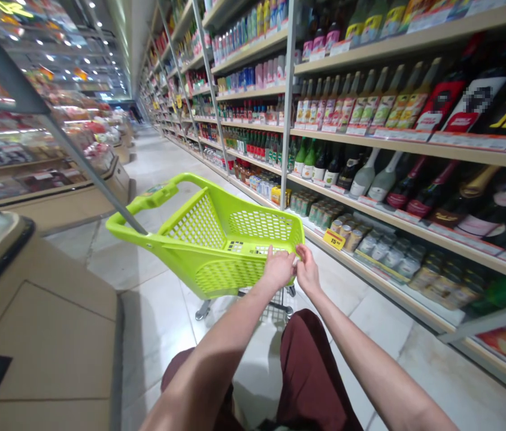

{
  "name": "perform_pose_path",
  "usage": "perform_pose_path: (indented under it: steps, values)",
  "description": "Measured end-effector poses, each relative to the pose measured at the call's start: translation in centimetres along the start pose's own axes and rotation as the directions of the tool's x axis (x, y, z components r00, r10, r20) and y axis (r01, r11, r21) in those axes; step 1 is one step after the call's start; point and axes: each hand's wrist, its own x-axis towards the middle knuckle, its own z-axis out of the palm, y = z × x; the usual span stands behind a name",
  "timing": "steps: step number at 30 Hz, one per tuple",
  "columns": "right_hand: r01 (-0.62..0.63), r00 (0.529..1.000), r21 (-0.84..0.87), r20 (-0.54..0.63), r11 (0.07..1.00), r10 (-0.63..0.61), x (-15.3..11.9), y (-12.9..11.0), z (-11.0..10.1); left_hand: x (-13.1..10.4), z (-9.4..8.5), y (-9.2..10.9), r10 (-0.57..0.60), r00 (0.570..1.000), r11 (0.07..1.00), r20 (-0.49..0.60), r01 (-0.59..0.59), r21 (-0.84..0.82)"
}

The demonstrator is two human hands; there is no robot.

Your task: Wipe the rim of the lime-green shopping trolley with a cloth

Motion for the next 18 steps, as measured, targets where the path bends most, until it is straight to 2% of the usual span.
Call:
perform_pose_path:
  steps: [2, 5, 8, 10, 14, 18]
  values:
    - [0.038, 0.997, -0.109, 0.069, 0.993, -0.031, -0.2, 0.2, -0.4, -0.1, 0.1, -0.7, 0.03, 0.999, 0.999, -0.019, -0.029, 0.024]
    - [0.146, 0.979, -0.218, 0.173, 0.965, -0.109, -0.6, 0.1, -1.1, -1.2, -0.9, -3.2, 0.041, 0.999, 0.998, -0.007, -0.041, 0.046]
    - [0.199, 0.969, -0.265, 0.194, 0.943, -0.15, -1.0, -0.4, -1.4, -2.9, -2.3, -6.2, -0.042, 0.999, 0.997, 0.007, 0.041, 0.064]
    - [0.235, 0.967, -0.315, 0.177, 0.92, -0.186, -1.4, -1.0, -1.2, -3.8, -2.8, -7.5, -0.124, 0.991, 0.99, -0.04, 0.126, 0.059]
    - [0.3, 0.95, -0.357, 0.194, 0.885, -0.244, -2.0, -2.9, 0.4, -4.0, -1.9, -7.6, -0.224, 0.968, 0.975, -0.112, 0.223, -0.023]
    - [0.2, 0.971, -0.34, 0.193, 0.919, -0.14, -1.2, -5.1, 2.6, -3.2, -1.0, -6.9, -0.293, 0.944, 0.933, -0.149, 0.248, -0.26]
